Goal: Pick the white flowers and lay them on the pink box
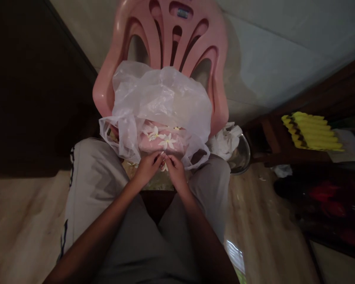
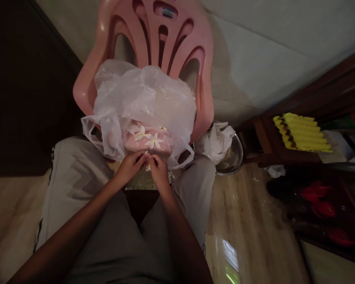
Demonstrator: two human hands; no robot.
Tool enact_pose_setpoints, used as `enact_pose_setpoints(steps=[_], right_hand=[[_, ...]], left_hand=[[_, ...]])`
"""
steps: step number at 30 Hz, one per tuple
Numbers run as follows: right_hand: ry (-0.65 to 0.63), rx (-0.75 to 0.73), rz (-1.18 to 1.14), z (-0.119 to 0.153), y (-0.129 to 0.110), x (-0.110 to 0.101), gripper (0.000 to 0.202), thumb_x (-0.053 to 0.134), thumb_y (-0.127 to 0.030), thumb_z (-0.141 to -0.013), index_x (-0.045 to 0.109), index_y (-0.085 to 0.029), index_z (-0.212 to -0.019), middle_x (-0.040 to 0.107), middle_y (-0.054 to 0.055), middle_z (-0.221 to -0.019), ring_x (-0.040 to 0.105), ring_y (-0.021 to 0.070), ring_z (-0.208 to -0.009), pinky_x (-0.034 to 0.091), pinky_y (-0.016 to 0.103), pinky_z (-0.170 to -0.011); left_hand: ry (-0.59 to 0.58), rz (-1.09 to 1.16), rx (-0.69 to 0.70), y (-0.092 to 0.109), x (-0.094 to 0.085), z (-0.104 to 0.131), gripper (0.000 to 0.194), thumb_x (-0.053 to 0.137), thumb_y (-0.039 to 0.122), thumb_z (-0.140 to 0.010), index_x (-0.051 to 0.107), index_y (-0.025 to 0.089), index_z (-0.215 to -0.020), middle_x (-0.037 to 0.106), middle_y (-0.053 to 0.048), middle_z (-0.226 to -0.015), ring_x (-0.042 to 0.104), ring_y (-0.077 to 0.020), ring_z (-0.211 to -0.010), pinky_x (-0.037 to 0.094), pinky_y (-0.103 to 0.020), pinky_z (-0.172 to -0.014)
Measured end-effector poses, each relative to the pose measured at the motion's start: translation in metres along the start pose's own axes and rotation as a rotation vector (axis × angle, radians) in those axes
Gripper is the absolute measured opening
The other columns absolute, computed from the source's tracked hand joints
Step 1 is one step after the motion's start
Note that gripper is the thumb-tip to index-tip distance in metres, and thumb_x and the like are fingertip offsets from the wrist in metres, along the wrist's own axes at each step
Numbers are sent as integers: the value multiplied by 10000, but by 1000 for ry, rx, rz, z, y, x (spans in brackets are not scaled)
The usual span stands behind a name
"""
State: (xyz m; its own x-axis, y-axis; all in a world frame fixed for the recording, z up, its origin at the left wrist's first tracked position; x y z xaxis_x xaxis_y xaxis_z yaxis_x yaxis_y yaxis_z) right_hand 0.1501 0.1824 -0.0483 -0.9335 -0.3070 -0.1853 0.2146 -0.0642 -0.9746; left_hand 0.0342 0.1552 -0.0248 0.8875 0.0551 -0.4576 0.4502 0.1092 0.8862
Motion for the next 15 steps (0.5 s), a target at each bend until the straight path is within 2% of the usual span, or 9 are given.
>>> enact_pose_setpoints(steps=[6, 15], right_hand=[[-29, -6, 61, 1, 3, 3, 327, 471, -461, -918, 621, -204, -782, 638, -2, -746, 573, 157, -713, 442, 262, -703], [-64, 2, 81, 3, 6, 11, 289, 473, -427, -911, 617, -204, -798, 623, -9, -713, 559, 164, -694, 427, 266, -677]], left_hand=[[-16, -57, -18, 0, 3, 1, 353, 375, 368, -995, 630, 186, -833, 612, 18, -644, 575, -143, -605, 368, -241, -597], [-48, -183, -72, -14, 7, 3, 352, 345, 363, -1000, 645, 205, -907, 694, -27, -717, 652, -199, -689, 375, -272, -612]])
Point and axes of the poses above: each hand's wrist, its own z-axis away from the middle knuckle, its own x-axis out of the palm, y = z × x, the point moved 10 cm from there along -z, towards the middle knuckle
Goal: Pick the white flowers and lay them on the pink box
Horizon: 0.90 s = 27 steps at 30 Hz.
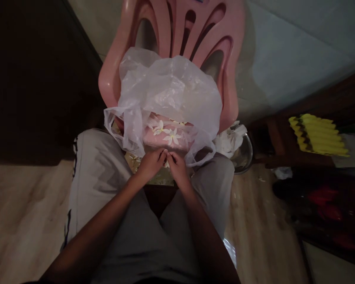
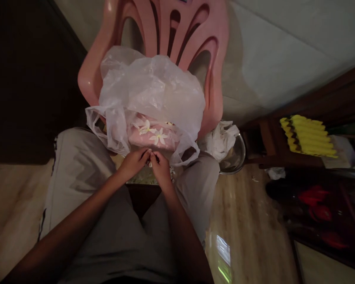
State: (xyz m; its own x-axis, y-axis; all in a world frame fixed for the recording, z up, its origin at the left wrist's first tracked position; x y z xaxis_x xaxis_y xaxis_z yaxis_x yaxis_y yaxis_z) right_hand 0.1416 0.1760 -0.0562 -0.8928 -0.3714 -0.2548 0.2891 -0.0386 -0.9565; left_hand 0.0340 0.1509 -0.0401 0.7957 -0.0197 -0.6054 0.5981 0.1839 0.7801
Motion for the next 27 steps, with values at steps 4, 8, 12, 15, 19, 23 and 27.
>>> enact_pose_setpoints(steps=[4, 8, 12, 15, 19, 23, 27], right_hand=[[-15, -9, 15, 0, -1, 3, 305, 460, -433, -921, 612, -204, -788, 598, -12, -693, 543, 160, -677, 423, 265, -677], [-16, -1, 9, 0, -1, 4, 319, 456, -449, -920, 622, -204, -799, 611, -8, -707, 552, 161, -687, 426, 259, -673], [-15, -6, -5, 0, -2, 5, 335, 456, -468, -917, 634, -204, -814, 638, -1, -729, 570, 165, -706, 443, 264, -698], [4, -1, -2, -1, -1, 2, 331, 470, -470, -911, 642, -203, -817, 644, 2, -736, 574, 166, -712, 443, 268, -697], [23, 24, 21, -2, 6, 0, 339, 479, -489, -900, 649, -204, -828, 606, -9, -687, 533, 154, -648, 419, 259, -627], [20, 22, 7, -2, 9, 1, 334, 479, -490, -900, 647, -207, -846, 586, -18, -668, 514, 146, -618, 408, 253, -606], [20, 13, 5, -2, 8, 1, 321, 477, -474, -904, 646, -205, -856, 588, -23, -678, 513, 143, -608, 401, 255, -609]], left_hand=[[8, -24, -1, -1, -3, 1, 356, 339, 355, -999, 645, 209, -892, 674, -20, -688, 637, -196, -672, 359, -274, -610], [8, -5, 16, 1, -4, 0, 370, 330, 355, -998, 639, 204, -861, 646, -10, -660, 615, -181, -643, 353, -268, -606], [9, 12, 22, 0, -3, -1, 372, 328, 367, -998, 637, 202, -873, 627, 0, -640, 599, -170, -614, 351, -263, -595], [13, 18, 28, -1, -3, -2, 371, 328, 370, -998, 636, 202, -878, 621, 0, -636, 605, -172, -621, 356, -259, -596], [12, 22, 33, -1, -3, -2, 368, 332, 375, -999, 645, 203, -912, 636, -6, -656, 599, -170, -609, 361, -256, -591], [17, 22, 30, 0, -4, -1, 349, 350, 356, -994, 649, 193, -923, 662, -18, -695, 600, -170, -616, 365, -255, -600], [10, 15, 29, 1, -3, -2, 352, 352, 353, -994, 654, 188, -921, 673, -26, -711, 608, -176, -632, 367, -255, -603]])
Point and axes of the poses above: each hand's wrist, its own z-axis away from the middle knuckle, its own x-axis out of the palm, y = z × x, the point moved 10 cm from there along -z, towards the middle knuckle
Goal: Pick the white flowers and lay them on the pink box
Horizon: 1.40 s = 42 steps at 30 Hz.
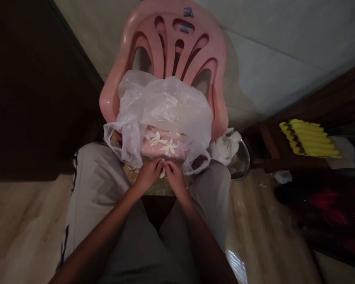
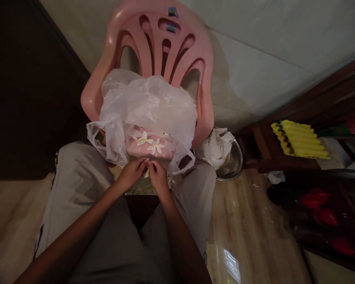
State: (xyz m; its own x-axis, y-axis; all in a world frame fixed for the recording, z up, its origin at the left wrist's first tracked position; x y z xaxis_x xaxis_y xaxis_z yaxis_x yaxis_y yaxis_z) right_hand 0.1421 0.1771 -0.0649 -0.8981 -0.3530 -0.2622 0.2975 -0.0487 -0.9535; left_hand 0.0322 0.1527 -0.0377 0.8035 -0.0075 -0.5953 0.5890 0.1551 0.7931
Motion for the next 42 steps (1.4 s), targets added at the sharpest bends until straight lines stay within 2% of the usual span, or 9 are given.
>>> enact_pose_setpoints(steps=[5, 16, 20, 23, 28, 31, 38, 42], right_hand=[[-5, -18, 9, 0, -4, 0, 315, 468, -460, -912, 641, -204, -851, 627, -8, -733, 554, 154, -671, 419, 256, -646], [-33, -31, 41, 1, -2, 5, 302, 440, -442, -930, 631, -222, -850, 605, -23, -715, 545, 148, -669, 405, 246, -637], [-80, -9, 87, 1, 4, 10, 318, 421, -437, -931, 630, -220, -828, 589, -26, -679, 535, 147, -650, 392, 242, -608], [-114, 2, 133, 1, 11, 16, 327, 389, -409, -945, 649, -222, -880, 630, -17, -693, 549, 151, -631, 405, 248, -602], [-102, 19, 143, 1, 22, 21, 348, 379, -406, -944, 670, -218, -916, 680, 15, -756, 588, 170, -674, 449, 272, -633], [-101, 36, 45, 1, 20, 25, 364, 383, -441, -935, 666, -213, -913, 656, 1, -731, 569, 153, -628, 457, 255, -589], [-61, 87, -155, -5, 7, 18, 342, 513, -538, -836, 625, -215, -816, 600, -14, -672, 550, 143, -581, 482, 256, -547], [-47, 155, -273, -7, 11, 17, 355, 571, -565, -794, 627, -214, -803, 597, -13, -646, 560, 151, -573, 508, 276, -543]], left_hand=[[7, -6, -4, -1, 1, 0, 350, 356, 351, -996, 664, 186, -972, 714, -58, -815, 646, -194, -727, 390, -262, -642], [8, -71, -23, -5, 2, 0, 351, 355, 359, -1001, 668, 203, -981, 717, -54, -801, 644, -198, -713, 376, -268, -624], [1, -81, -31, -4, 3, 2, 347, 351, 359, -1002, 660, 210, -952, 714, -51, -790, 645, -205, -719, 365, -269, -618], [-8, -118, -52, -3, 5, 3, 336, 362, 359, -1000, 649, 209, -912, 701, -57, -765, 631, -211, -693, 341, -275, -604], [-21, -134, -73, -7, 7, 3, 313, 386, 349, -987, 637, 206, -865, 675, -59, -724, 612, -216, -661, 319, -285, -598], [-4, -68, -62, -10, 4, 2, 317, 373, 357, -986, 621, 211, -852, 650, -33, -685, 606, -202, -651, 329, -274, -589], [128, 286, -87, -15, -10, 0, 293, 427, 439, -956, 595, 210, -882, 601, 22, -649, 580, -159, -601, 411, -250, -585], [115, 400, -64, -12, -6, -4, 296, 453, 442, -940, 599, 201, -849, 555, 40, -603, 554, -144, -575, 414, -237, -563]])
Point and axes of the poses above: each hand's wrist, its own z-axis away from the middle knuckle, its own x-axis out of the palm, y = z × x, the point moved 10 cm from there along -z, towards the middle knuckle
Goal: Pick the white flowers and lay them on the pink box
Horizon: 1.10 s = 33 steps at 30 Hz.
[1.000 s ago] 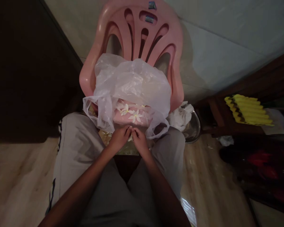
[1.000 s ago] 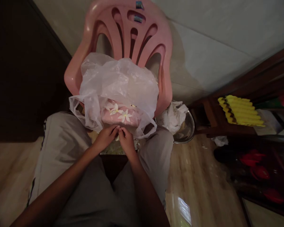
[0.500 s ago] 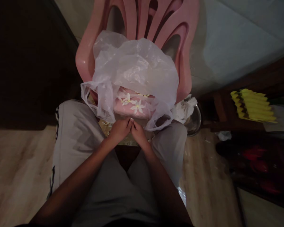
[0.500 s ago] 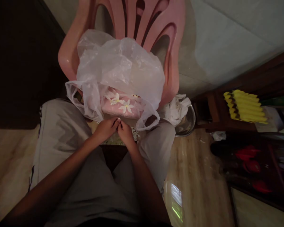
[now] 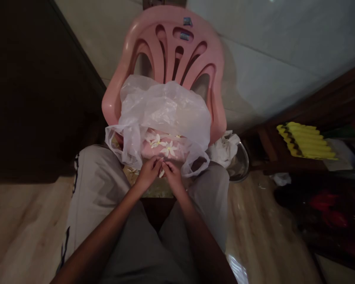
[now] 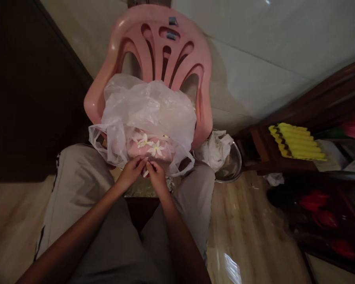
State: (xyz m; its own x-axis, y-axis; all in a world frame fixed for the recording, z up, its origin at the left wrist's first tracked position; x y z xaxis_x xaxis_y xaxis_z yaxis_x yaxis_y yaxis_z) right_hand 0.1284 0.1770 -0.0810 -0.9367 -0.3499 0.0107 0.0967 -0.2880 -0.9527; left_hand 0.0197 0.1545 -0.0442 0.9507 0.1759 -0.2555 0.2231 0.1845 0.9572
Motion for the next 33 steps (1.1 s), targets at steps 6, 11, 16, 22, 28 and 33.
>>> enact_pose_setpoints(steps=[6, 11, 16, 22, 28, 33], right_hand=[[41, 51, -136, 3, 4, -6, 335, 633, -529, -767, 658, -216, -884, 613, -6, -724, 556, 150, -603, 532, 279, -529], [44, 50, -144, 4, 3, -6, 324, 630, -517, -775, 669, -218, -895, 624, 5, -767, 563, 155, -635, 547, 285, -548], [51, 28, -131, 2, 2, -7, 312, 640, -507, -767, 676, -211, -859, 607, -5, -736, 528, 139, -610, 535, 269, -534], [30, 16, -147, 3, -1, -5, 308, 641, -500, -765, 690, -215, -868, 606, -6, -747, 522, 136, -611, 529, 265, -529], [37, -2, -130, 1, 0, -6, 302, 625, -497, -777, 693, -214, -854, 608, 0, -746, 522, 138, -613, 512, 257, -515], [45, -1, -116, 1, 2, -8, 310, 621, -499, -784, 694, -208, -862, 611, 7, -754, 532, 142, -629, 512, 254, -523]], left_hand=[[18, -37, 22, 6, 0, -2, 312, 464, 423, -929, 659, 183, -894, 584, 35, -628, 542, -140, -599, 407, -230, -572], [31, -72, 40, 7, -1, -1, 343, 455, 424, -939, 692, 177, -918, 645, 13, -684, 572, -151, -639, 423, -234, -600], [35, -116, 72, 6, -2, -1, 343, 463, 410, -938, 711, 175, -903, 684, 8, -712, 597, -160, -664, 427, -235, -617], [30, -120, 69, 4, -2, -2, 368, 470, 423, -935, 728, 162, -954, 729, -18, -775, 642, -182, -701, 458, -252, -659], [30, -125, 61, 8, -3, -1, 351, 467, 407, -943, 725, 171, -971, 754, -37, -869, 670, -197, -778, 479, -268, -726], [30, -135, 59, 8, -3, -1, 349, 468, 413, -945, 715, 166, -937, 724, -20, -784, 645, -179, -711, 456, -249, -668]])
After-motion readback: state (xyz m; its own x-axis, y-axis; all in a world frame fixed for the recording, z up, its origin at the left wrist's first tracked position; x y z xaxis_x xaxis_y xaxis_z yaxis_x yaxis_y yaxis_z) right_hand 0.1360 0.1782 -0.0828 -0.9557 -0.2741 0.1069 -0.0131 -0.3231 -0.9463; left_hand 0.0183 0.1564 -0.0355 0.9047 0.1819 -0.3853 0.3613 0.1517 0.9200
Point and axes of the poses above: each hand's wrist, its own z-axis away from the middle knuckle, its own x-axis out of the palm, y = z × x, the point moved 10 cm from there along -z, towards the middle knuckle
